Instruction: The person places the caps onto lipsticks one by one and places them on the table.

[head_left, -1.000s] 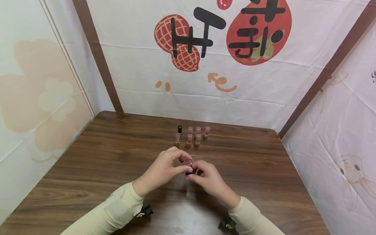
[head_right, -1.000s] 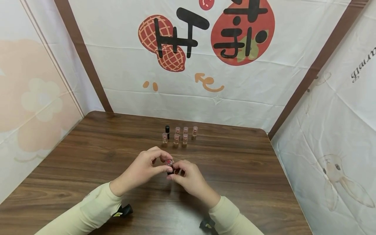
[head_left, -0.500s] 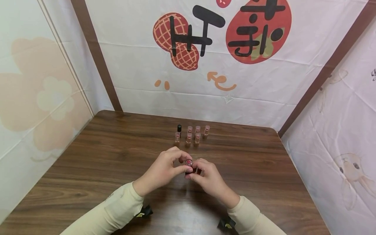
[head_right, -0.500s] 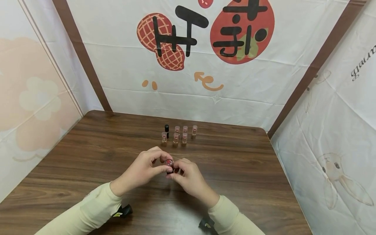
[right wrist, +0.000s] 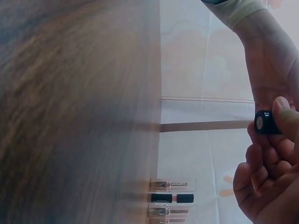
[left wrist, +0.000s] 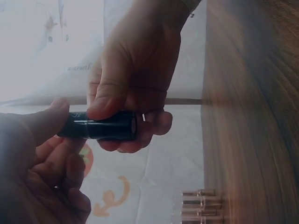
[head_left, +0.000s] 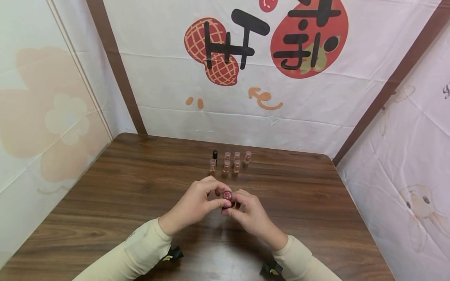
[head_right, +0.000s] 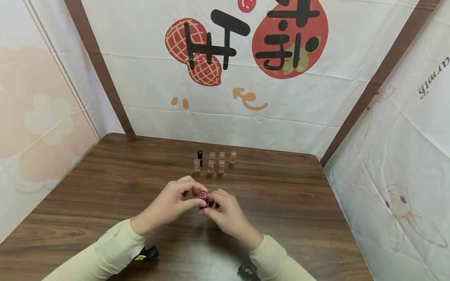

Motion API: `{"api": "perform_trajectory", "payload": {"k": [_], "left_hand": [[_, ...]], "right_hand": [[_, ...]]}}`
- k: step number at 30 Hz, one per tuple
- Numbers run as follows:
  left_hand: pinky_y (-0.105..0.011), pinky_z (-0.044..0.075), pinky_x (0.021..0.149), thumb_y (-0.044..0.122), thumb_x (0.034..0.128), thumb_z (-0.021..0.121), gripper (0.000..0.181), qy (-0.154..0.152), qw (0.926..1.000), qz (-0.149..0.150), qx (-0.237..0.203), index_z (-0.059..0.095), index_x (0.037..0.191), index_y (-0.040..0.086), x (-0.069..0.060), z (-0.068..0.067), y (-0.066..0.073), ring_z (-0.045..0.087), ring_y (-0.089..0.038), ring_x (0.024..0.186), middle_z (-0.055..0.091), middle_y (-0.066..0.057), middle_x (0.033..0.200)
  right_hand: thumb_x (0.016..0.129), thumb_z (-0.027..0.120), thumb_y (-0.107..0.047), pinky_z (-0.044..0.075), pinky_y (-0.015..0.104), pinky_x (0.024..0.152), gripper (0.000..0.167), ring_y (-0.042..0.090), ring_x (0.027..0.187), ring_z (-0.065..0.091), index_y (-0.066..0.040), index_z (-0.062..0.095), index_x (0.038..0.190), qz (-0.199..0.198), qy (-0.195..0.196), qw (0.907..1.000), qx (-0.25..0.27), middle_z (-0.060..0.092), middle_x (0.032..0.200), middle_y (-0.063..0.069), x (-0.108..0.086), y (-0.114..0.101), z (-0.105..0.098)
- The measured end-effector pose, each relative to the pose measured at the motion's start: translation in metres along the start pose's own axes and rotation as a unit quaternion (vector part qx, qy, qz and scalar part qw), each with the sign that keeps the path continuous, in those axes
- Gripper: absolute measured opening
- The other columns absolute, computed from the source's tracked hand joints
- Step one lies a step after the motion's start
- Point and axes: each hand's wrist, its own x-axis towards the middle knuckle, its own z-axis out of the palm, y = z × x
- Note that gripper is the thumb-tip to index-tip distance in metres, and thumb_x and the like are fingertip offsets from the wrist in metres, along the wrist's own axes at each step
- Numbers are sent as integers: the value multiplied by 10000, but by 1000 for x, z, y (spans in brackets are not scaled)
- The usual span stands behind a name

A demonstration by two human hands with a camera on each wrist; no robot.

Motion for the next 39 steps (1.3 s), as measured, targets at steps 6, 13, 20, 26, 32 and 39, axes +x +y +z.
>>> {"api": "perform_trajectory", "payload": {"k": [6,13,20,26,32,39], "left_hand": [[-278,444,705,299,821,851,244,-23,9999,-138,31,761,1046,265,1,0,1,530,-67,825,629,109,906],[-280,491,779,239,813,873,262,44,9995,-37,320,763,1051,236,1,1,-6,569,-75,913,660,106,936],[-300,513,806,250,837,861,257,31,9977,-265,631,758,1072,228,3,-3,-18,585,-79,949,695,146,1012],[-344,525,860,255,858,845,265,90,9964,-516,664,754,1103,213,8,-8,-34,611,-90,986,712,143,1047],[-348,505,845,257,859,846,276,134,9948,-586,822,749,1114,213,12,-16,-43,602,-104,990,721,112,1071],[-397,496,884,226,855,853,289,160,9933,-622,963,753,1125,219,13,-24,-47,602,-142,1034,724,96,1112]], "right_hand": [[814,867,-232,545,340,698,187,133,857,588,-202,702,897,52,-2,9998,-193,672,912,-76,2,0,-4],[822,856,-272,529,314,704,166,177,865,578,-258,716,910,472,-110,9985,-270,654,935,-103,5,7,-7],[838,841,-283,542,313,705,157,166,799,613,-222,713,905,955,128,9953,-107,661,905,-86,8,11,-12],[839,852,-246,534,297,683,179,136,754,602,-183,696,898,1170,404,9921,-218,664,877,-49,10,18,-20],[850,852,-243,531,287,676,195,175,750,612,-153,696,925,1475,632,9855,-556,669,857,-21,22,29,-36],[881,829,-291,510,284,629,200,201,726,611,-169,695,963,1731,644,9765,-1108,668,849,-3,38,54,-55]]}}
